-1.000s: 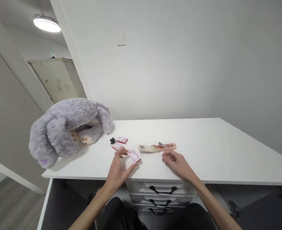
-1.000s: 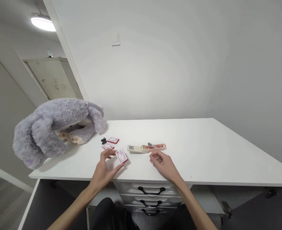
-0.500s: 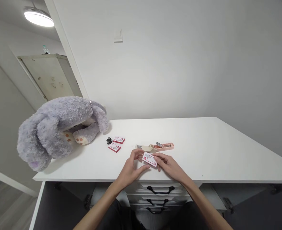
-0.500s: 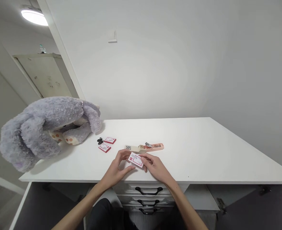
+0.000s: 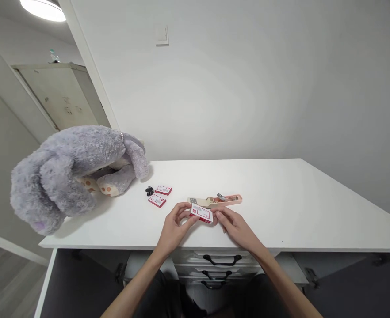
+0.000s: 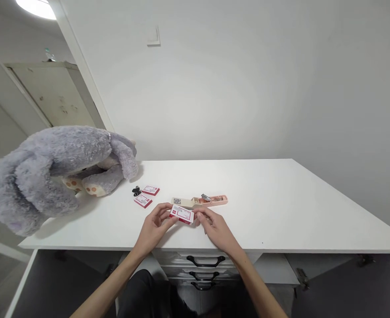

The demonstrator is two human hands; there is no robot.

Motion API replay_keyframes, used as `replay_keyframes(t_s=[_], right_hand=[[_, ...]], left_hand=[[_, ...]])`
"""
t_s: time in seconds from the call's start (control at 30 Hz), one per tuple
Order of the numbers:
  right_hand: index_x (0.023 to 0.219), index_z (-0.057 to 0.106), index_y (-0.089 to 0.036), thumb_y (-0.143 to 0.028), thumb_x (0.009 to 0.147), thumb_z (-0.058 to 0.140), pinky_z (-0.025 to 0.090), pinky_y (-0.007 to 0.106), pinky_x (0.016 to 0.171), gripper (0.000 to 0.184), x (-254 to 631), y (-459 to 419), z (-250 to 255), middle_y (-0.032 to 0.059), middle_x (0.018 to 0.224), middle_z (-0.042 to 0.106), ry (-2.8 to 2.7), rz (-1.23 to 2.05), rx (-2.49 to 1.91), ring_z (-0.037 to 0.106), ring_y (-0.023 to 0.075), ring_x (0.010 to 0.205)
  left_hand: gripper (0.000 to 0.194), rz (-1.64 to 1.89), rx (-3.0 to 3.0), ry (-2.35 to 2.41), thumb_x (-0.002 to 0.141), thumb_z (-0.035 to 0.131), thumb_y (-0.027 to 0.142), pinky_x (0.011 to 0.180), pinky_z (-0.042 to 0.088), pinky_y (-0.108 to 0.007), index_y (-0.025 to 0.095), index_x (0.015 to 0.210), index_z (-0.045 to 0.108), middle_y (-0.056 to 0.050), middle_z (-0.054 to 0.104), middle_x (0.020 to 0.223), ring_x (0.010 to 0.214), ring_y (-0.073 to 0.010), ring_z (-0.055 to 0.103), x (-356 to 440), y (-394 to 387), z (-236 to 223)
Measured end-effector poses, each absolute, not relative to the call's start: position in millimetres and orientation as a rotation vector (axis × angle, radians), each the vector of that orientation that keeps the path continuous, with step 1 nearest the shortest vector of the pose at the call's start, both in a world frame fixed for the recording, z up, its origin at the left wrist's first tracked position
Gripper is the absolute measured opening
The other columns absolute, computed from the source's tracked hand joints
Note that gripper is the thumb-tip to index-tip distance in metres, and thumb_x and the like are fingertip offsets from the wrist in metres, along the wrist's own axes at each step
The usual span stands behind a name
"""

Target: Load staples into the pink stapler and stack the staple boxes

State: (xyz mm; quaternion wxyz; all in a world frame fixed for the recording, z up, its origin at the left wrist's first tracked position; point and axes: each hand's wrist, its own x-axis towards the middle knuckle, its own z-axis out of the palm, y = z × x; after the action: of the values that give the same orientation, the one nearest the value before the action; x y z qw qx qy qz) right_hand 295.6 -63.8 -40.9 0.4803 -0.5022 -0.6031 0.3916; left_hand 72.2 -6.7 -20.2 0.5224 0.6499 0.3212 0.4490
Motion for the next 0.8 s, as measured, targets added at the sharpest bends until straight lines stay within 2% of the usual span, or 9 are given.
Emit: replay_keyframes(t_s=[0.2,0.33,0.47,0.6,0.7,0.8], right_hand=[[0.126,0.065,-0.024,-0.055,0.102,0.051,0.049,0.03,0.061,0.042,293.6,-65.0,-40.8,0.008,0.107,0.073,-1.416,0.978,-1.191,0.067,0.022,0.088],[0.126,0.065,-0.025,-0.052,0.1,0.058,0.052,0.032,0.074,0.038,293.4,-66.4,-37.1,0.0081,0.118,0.074,-1.439,0.963,-1.207,0.069,0.0237,0.101],[0.128,0.064,-0.026,-0.049,0.096,0.064,0.053,0.035,0.08,0.039,293.5,-67.6,-33.6,0.0076,0.125,0.072,-1.453,0.984,-1.21,0.07,0.0237,0.102],[0.116,0.071,-0.026,-0.047,0.097,0.063,0.053,0.035,0.082,0.03,293.8,-66.9,-34.7,0.0072,0.125,0.073,-1.46,0.933,-1.231,0.069,0.0251,0.108],[0.104,0.074,-0.025,-0.044,0.096,0.063,0.053,0.034,0.078,0.023,293.9,-65.6,-37.8,0.0072,0.12,0.075,-1.462,0.872,-1.253,0.068,0.0264,0.111],[0.1,0.075,-0.025,-0.037,0.096,0.061,0.053,0.032,0.074,0.019,293.4,-65.0,-40.4,0.0064,0.118,0.075,-1.464,0.82,-1.271,0.068,0.0255,0.109]], left_hand=[[0.04,1.03,1.542,0.835,0.086,0.078,0.043,0.096,0.055,-0.037,0.018,0.115,0.063,-0.009,0.072,0.115,0.104,-0.0234,0.072,71.1,-6.8,-20.6],[0.036,1.006,1.578,0.811,0.092,0.072,0.043,0.093,0.054,-0.036,0.018,0.117,0.063,-0.009,0.075,0.112,0.102,-0.0231,0.072,70.7,-8.7,-20.2],[0.027,1.03,1.656,0.765,0.096,0.068,0.039,0.098,0.054,-0.035,0.018,0.113,0.066,-0.009,0.072,0.118,0.104,-0.021,0.071,71.8,-9.9,-17.6],[0.023,1.064,1.694,0.721,0.096,0.069,0.037,0.102,0.053,-0.035,0.018,0.108,0.067,-0.009,0.07,0.118,0.111,-0.0219,0.068,73.2,-9.7,-17.3],[0.025,1.064,1.636,0.72,0.093,0.072,0.037,0.1,0.054,-0.035,0.019,0.107,0.064,-0.009,0.069,0.121,0.109,-0.0218,0.07,72.9,-9.8,-18.8],[0.026,1.051,1.586,0.718,0.092,0.074,0.037,0.099,0.054,-0.034,0.02,0.106,0.06,-0.009,0.066,0.128,0.109,-0.0213,0.071,72.0,-11.0,-19.1]])
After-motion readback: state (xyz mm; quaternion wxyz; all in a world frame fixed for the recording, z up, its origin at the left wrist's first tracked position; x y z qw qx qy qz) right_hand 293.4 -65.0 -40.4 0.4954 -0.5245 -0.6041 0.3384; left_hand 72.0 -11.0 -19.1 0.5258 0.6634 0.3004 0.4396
